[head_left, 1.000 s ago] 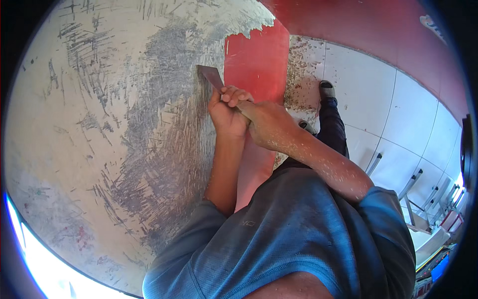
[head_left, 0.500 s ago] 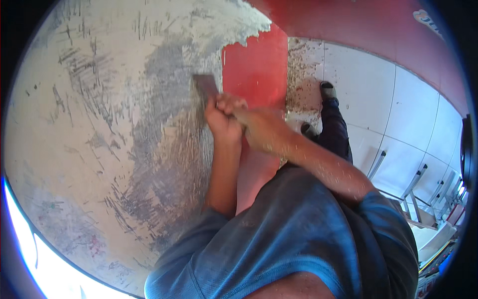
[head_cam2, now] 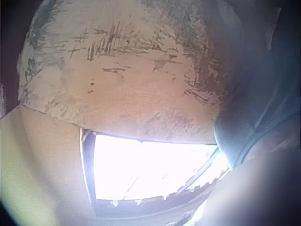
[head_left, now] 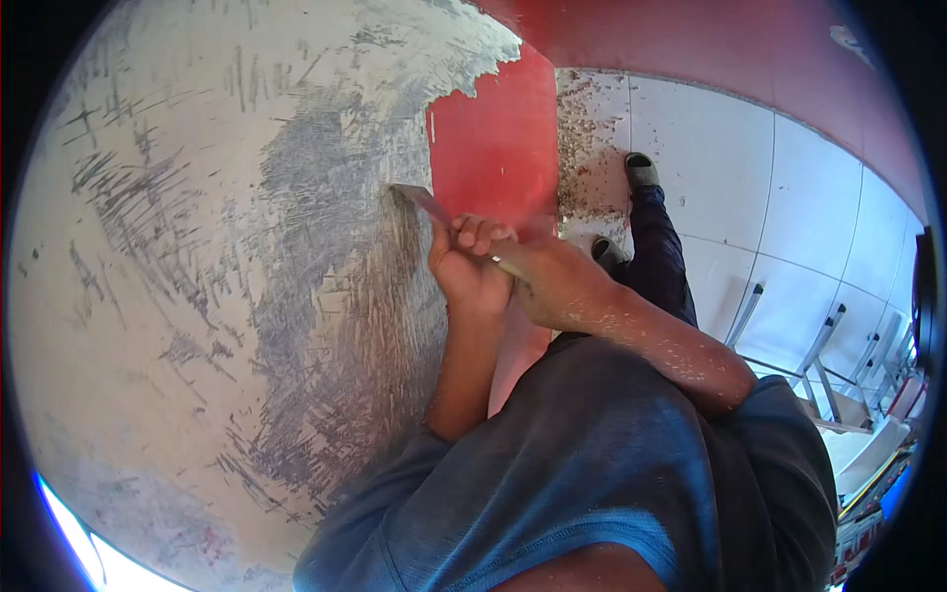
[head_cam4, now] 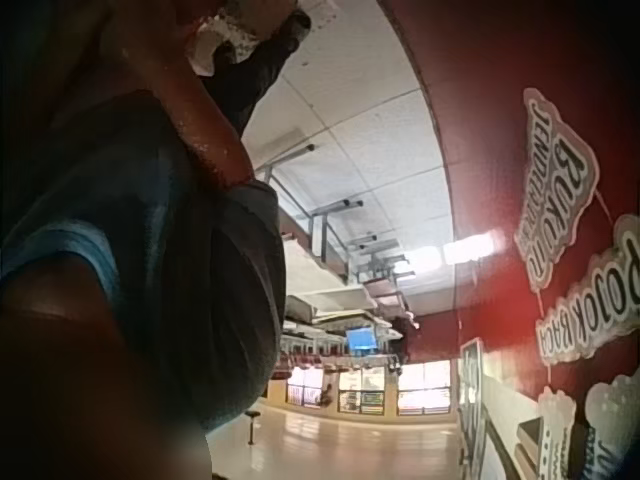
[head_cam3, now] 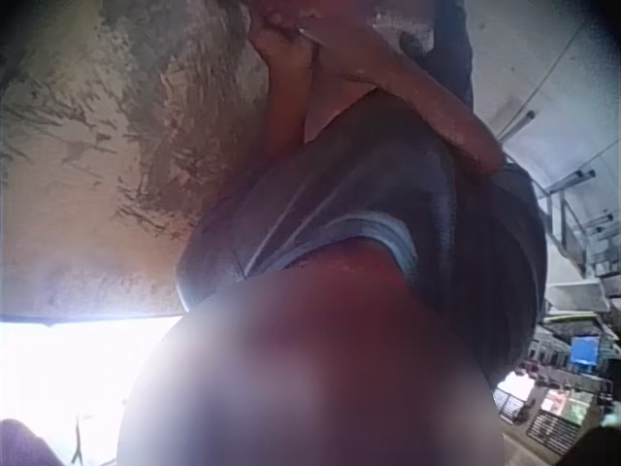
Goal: The person scrapes red paint off a wall using a putty knife, creating paint chips.
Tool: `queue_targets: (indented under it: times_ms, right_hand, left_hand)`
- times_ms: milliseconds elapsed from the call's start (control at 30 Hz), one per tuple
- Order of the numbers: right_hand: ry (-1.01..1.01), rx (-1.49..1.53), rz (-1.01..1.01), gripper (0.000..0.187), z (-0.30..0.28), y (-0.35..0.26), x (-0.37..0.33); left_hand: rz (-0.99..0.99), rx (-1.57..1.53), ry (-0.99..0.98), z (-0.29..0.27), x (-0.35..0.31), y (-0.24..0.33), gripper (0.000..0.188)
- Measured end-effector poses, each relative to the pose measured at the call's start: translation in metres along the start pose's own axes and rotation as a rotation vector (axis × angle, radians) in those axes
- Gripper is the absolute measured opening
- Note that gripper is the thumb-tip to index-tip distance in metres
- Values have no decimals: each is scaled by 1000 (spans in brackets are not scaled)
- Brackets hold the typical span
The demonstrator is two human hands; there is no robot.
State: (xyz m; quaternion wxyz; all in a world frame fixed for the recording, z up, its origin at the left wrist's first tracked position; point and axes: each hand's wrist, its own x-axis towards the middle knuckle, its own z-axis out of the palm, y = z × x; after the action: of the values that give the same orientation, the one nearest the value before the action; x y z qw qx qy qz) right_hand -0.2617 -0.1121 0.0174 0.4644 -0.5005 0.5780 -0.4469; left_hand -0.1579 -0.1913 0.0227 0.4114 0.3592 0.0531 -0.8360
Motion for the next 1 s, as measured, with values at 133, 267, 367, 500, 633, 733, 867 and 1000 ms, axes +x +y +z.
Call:
queue_targets:
  times_ms: [133,267,367,500,633,733,867,1000]
  right_hand:
    - [-17,-98,19,21,4,4,9]
    - [8,-96,22,21,-6,-5,1]
    - [-107,-46,53,19,-2,-5,-2]
    - [23,-65,-37,17,-6,5,12]
    - [-19,-119,-23,17,-15,17,24]
    - [-29,-80,-85,17,-26,22,40]
    - [-22,-43,-16,17,-30,17,26]
    - [-44,-77,-44,18,-30,18,39]
  left_hand:
    - [33,77,-7,-4,10,10,28]
    - [-7,-9,-10,-1,3,-1,28]
    - [23,16,-28,-5,4,5,27]
    - [-4,-22,-33,0,20,0,28]
    - [82,103,-54,13,30,-8,28]
    - [93,87,-43,23,55,-3,28]
    - [143,117,40,25,39,-14,27]
    - [158,173,24,29,54,-5,27]
